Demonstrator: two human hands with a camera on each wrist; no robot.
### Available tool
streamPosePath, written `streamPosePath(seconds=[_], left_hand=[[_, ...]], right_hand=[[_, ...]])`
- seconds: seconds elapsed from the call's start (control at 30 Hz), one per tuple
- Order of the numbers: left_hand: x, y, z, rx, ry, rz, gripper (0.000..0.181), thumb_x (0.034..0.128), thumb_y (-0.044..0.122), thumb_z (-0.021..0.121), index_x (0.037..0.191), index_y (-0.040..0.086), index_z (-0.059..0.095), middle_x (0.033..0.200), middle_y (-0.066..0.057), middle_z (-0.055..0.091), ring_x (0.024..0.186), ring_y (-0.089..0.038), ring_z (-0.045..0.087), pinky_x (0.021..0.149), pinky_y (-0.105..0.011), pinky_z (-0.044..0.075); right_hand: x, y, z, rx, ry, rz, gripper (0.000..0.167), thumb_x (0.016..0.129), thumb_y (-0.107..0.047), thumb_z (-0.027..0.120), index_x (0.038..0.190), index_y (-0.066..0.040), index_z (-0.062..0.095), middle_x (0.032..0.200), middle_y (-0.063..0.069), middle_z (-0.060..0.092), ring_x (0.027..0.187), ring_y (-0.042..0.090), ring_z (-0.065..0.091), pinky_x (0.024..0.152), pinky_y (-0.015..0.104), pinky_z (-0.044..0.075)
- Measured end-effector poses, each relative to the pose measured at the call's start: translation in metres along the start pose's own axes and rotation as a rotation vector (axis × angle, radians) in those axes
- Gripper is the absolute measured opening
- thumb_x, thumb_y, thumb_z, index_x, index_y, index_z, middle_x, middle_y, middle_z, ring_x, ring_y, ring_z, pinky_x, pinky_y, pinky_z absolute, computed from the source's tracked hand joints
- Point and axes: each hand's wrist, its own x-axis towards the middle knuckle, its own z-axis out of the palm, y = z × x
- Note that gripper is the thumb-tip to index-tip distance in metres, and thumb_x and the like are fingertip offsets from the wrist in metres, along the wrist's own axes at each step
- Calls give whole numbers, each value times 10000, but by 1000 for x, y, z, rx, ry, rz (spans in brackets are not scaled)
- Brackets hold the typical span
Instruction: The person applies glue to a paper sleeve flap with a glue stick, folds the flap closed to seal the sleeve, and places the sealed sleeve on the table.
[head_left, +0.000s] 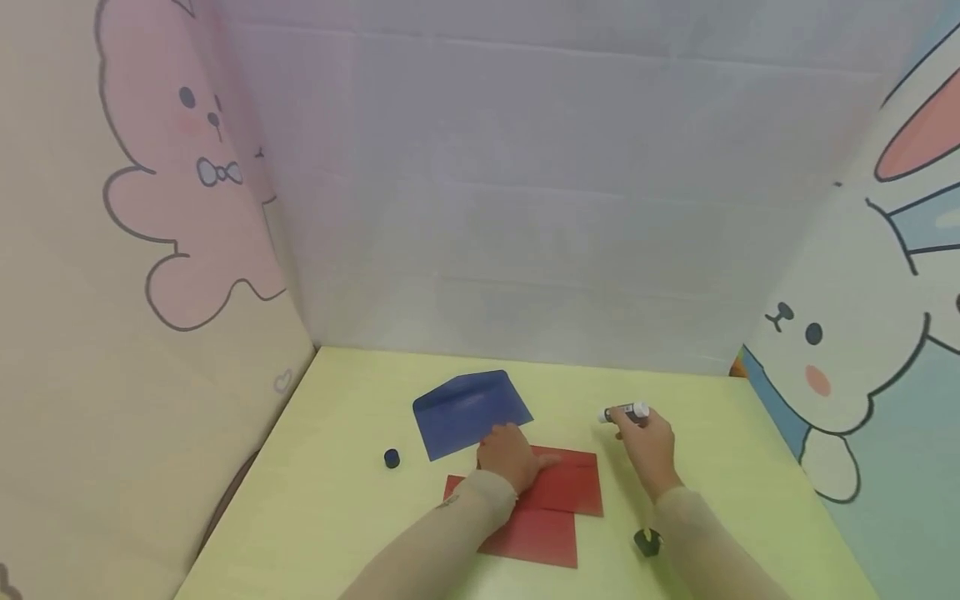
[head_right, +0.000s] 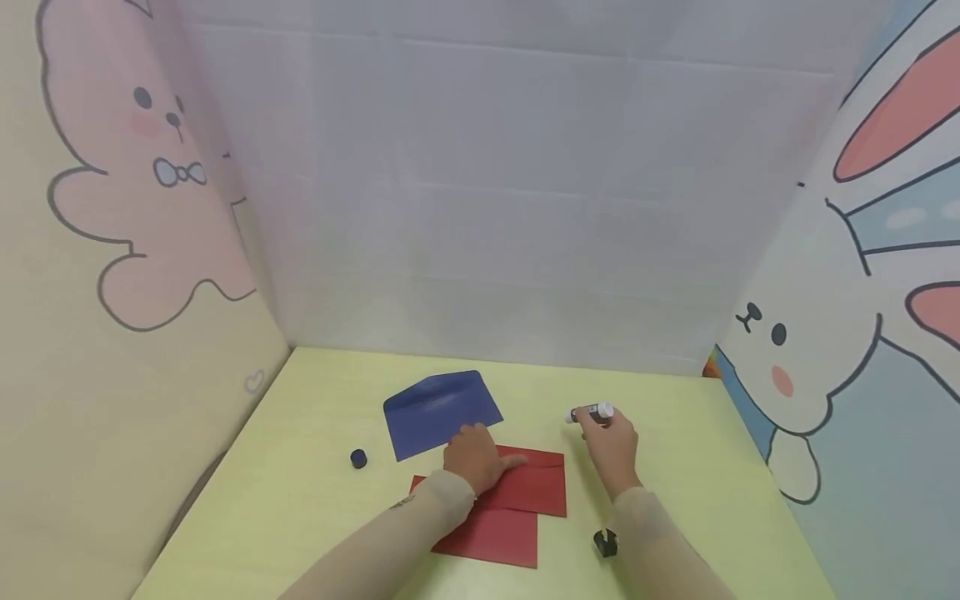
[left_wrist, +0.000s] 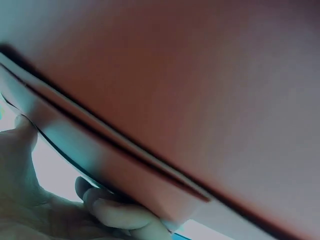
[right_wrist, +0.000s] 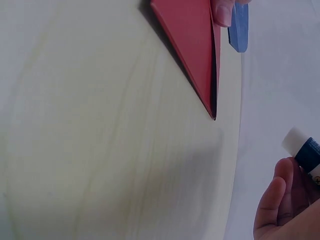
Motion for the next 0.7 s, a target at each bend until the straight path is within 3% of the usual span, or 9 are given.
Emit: streamPosePath(seconds=[0.07, 0.2, 0.33, 0.47, 0.6, 0.7], left_hand=[[3, -4, 6, -41, 16, 11, 888, 869, 766, 957, 1161, -55, 783, 1003, -194, 782, 889, -361, 811, 784, -511, 728], [6, -11, 0, -157, -4, 53, 712, 974, 557, 954, 1161, -105, 768, 1011, -225, 795, 916, -374, 807, 815, -526, 722], [10, -17, -1, -142, -44, 60, 518, 1080, 409, 868, 1221, -77, 759, 1086, -219, 821, 1019, -399, 829, 898, -542, 719], [11, -18, 0, -126, -63, 55, 377, 1114, 298, 834, 1215, -56, 751, 1081, -206, 827, 1031, -411, 842, 928, -548, 723], [11, -16, -6, -120, -53, 66, 351, 1125, 277, 816, 1234, -50, 750, 1097, -199, 828, 1049, -407, 845, 940, -542, 724], [10, -15, -17, -163, -84, 71, 359, 1137, 254, 798, 1273, -73, 742, 1145, -222, 825, 1100, -428, 838, 984, -564, 713]], right_hand=[[-1, -1, -1, 7, 6, -3, 379, 1110, -405, 782, 1164, -30, 798, 1076, 160, 859, 829, 69, 714, 740, 295, 510], [0, -3, -4, 11, 27, -22, 385, 1104, -403, 788, 1148, -21, 801, 1030, 127, 863, 808, 66, 719, 722, 295, 500], [-1, -3, -6, 4, 32, -24, 386, 1109, -400, 781, 1163, -18, 793, 1110, 176, 870, 808, 52, 723, 747, 287, 506], [-3, -1, -9, 0, 33, -11, 386, 1113, -395, 777, 1174, -15, 791, 1155, 205, 869, 806, 45, 721, 747, 290, 505], [0, -4, -9, -6, 40, -15, 393, 1109, -409, 779, 1168, -21, 794, 1134, 196, 872, 812, 64, 726, 737, 298, 499], [4, -8, -8, -8, 37, -28, 398, 1105, -427, 781, 1161, -34, 794, 1125, 192, 871, 816, 66, 726, 750, 298, 496]])
